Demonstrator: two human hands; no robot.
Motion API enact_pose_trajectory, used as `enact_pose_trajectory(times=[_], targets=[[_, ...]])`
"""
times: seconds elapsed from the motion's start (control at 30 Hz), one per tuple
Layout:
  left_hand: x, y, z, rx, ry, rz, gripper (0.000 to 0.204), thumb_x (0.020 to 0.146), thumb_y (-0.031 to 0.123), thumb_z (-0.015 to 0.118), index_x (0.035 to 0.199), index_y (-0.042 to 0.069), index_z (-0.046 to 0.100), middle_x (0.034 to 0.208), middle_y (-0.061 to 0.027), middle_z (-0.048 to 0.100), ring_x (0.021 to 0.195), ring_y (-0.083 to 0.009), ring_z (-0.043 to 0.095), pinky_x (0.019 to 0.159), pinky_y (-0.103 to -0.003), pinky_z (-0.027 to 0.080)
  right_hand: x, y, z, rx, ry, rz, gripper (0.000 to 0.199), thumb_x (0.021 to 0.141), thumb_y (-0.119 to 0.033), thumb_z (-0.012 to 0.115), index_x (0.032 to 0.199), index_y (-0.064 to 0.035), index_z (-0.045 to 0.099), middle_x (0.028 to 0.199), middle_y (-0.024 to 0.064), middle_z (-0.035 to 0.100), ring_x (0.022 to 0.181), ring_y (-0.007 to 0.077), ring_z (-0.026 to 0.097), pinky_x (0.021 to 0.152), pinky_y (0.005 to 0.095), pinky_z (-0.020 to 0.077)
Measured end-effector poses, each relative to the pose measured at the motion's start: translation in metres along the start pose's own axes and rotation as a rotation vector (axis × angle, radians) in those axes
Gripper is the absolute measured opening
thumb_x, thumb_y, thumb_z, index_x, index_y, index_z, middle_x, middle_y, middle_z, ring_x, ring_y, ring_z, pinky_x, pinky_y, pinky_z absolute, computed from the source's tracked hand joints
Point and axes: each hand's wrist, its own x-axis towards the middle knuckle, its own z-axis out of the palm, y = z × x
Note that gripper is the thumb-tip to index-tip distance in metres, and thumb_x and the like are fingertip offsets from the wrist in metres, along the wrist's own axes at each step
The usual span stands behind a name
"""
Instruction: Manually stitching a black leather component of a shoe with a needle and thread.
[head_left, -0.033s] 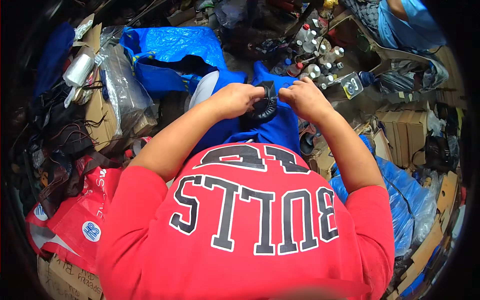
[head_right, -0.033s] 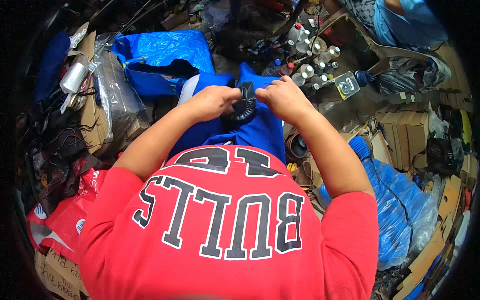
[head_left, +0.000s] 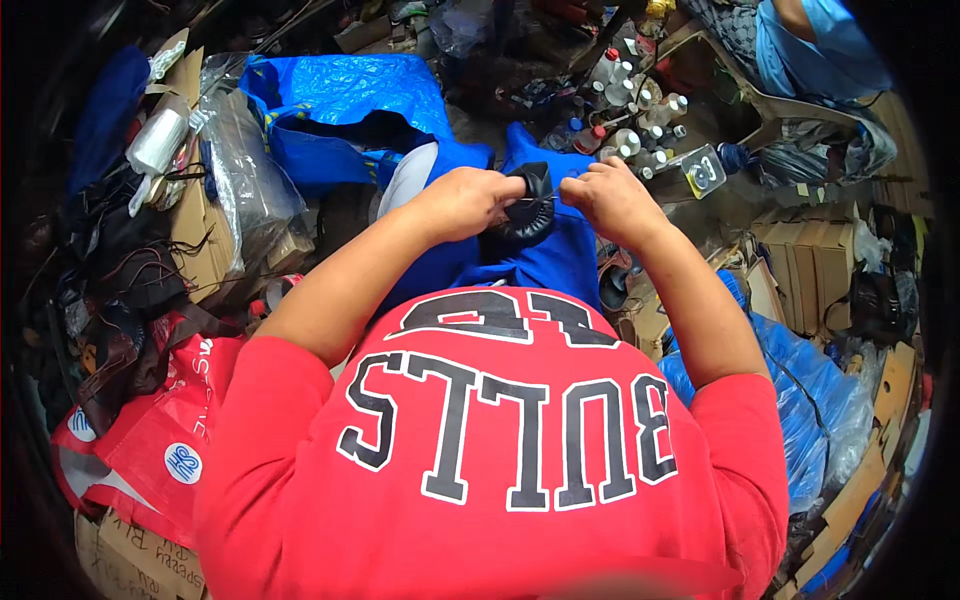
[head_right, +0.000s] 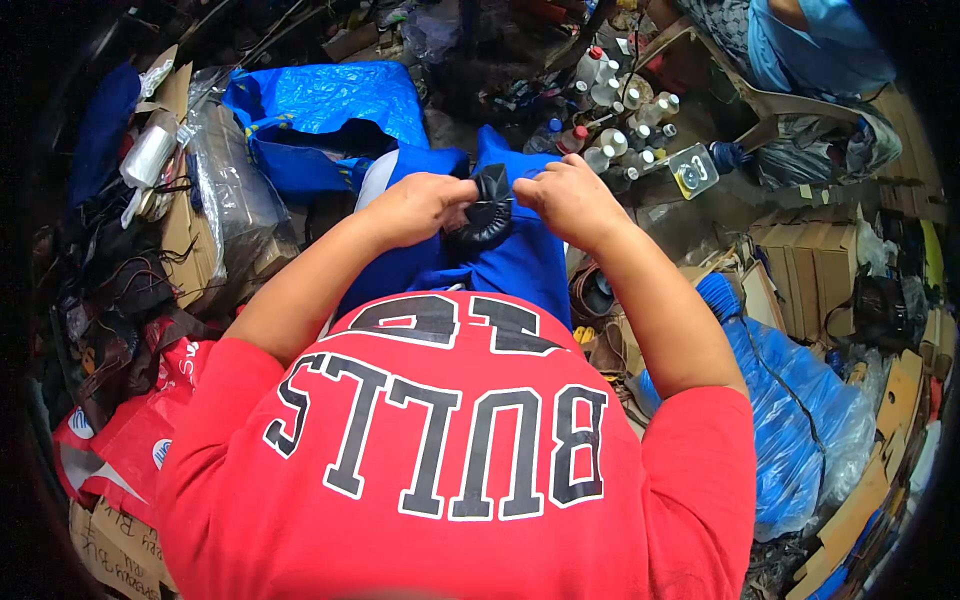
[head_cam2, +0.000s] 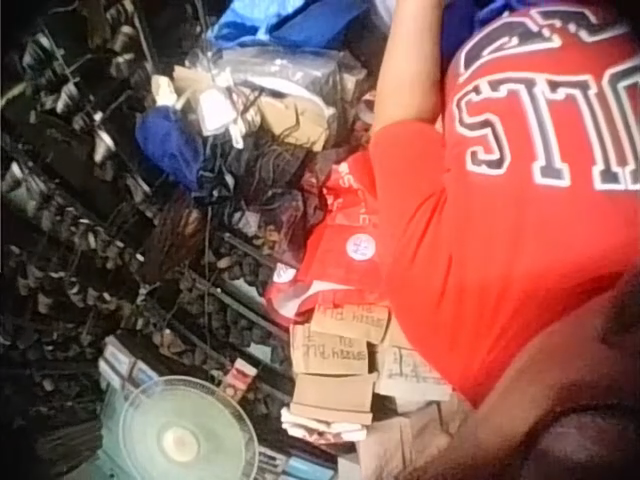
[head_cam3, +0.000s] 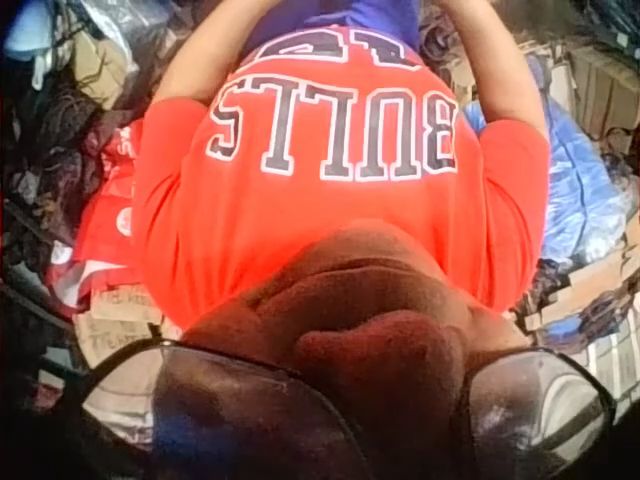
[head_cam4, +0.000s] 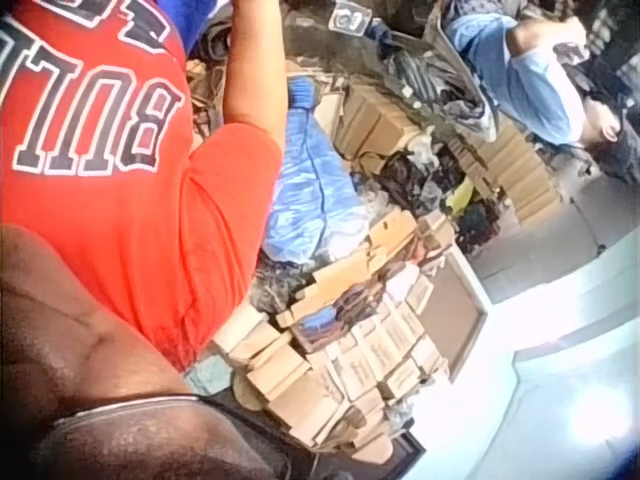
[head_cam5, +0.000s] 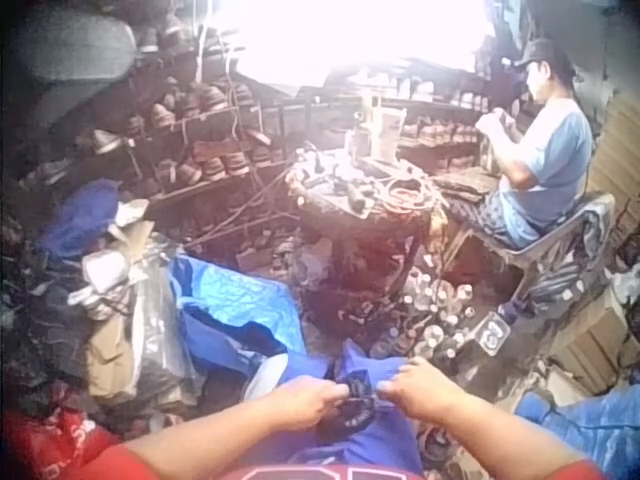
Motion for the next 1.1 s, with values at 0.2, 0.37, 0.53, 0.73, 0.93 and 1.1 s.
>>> enact_pose_trajectory(times=[0.2,0.37,0.53,0.73,0.93,1.1], targets=[[-0.083,-0.020,-0.043,0.172,0.182,-0.276,0.007,0.079,0.005,0.049,0.083,0.005,0.054,0.076,-0.0179,0.057,0.071,-0.0344,0.057,0.064,-0.040,0.044,-0.072,0.056,0.014,0.335,0.092,0.517,0.004,0.077,-0.013,0.062,0.075,-0.0091,0.063,0.074,0.0057,0.063,0.068,0.0224,0.058,0.066,0.0323,0.0431],[-0.063,0.011,-0.080,-0.555,0.485,-0.237,0.011,0.084,0.011,0.061,0.082,0.000,0.061,0.075,-0.0009,0.059,0.071,-0.0067,0.052,0.064,-0.023,0.043,-0.048,0.056,0.001,1.619,0.602,0.500,0.019,0.081,-0.014,0.065,0.093,0.0001,0.063,0.087,0.0045,0.062,0.082,0.0118,0.057,0.077,0.0259,0.0456],[-0.001,0.082,-0.048,-0.915,0.398,0.328,0.013,0.090,0.013,0.052,0.083,0.003,0.055,0.079,-0.0072,0.062,0.080,-0.0161,0.062,0.071,-0.025,0.048,0.022,-0.022,-0.026,2.089,0.665,0.004,0.025,0.091,-0.028,0.053,0.094,-0.0033,0.058,0.088,0.0090,0.060,0.078,0.0159,0.056,0.076,0.0325,0.0450],[-0.050,0.042,-0.027,-0.015,0.115,-0.020,0.012,0.084,0.014,0.060,0.082,0.003,0.055,0.074,-0.0099,0.058,0.071,-0.0213,0.059,0.062,-0.033,0.047,-0.029,-0.018,-0.009,0.867,0.110,0.140,0.021,0.091,-0.021,0.053,0.093,-0.0025,0.061,0.080,0.0061,0.062,0.072,0.0130,0.056,0.068,0.0263,0.0449],[-0.165,-0.016,-0.184,0.352,0.587,-0.355,0.013,0.075,0.003,0.063,0.088,0.002,0.064,0.083,-0.0083,0.062,0.082,-0.0199,0.059,0.075,-0.032,0.047,-0.177,0.097,0.019,0.466,0.250,0.749,0.023,0.085,-0.019,0.058,0.104,-0.0084,0.065,0.094,0.0089,0.067,0.084,0.0145,0.062,0.076,0.0256,0.0458],[-0.328,0.009,-0.348,1.129,0.948,-1.099,0.037,0.081,0.042,0.058,0.105,0.016,0.066,0.106,-0.0080,0.064,0.094,-0.0241,0.061,0.084,-0.033,0.044,-0.386,0.186,0.010,-0.090,0.164,1.333,0.033,0.080,-0.030,0.058,0.105,-0.0088,0.065,0.103,0.0133,0.064,0.098,0.0289,0.060,0.086,0.0352,0.0449]])
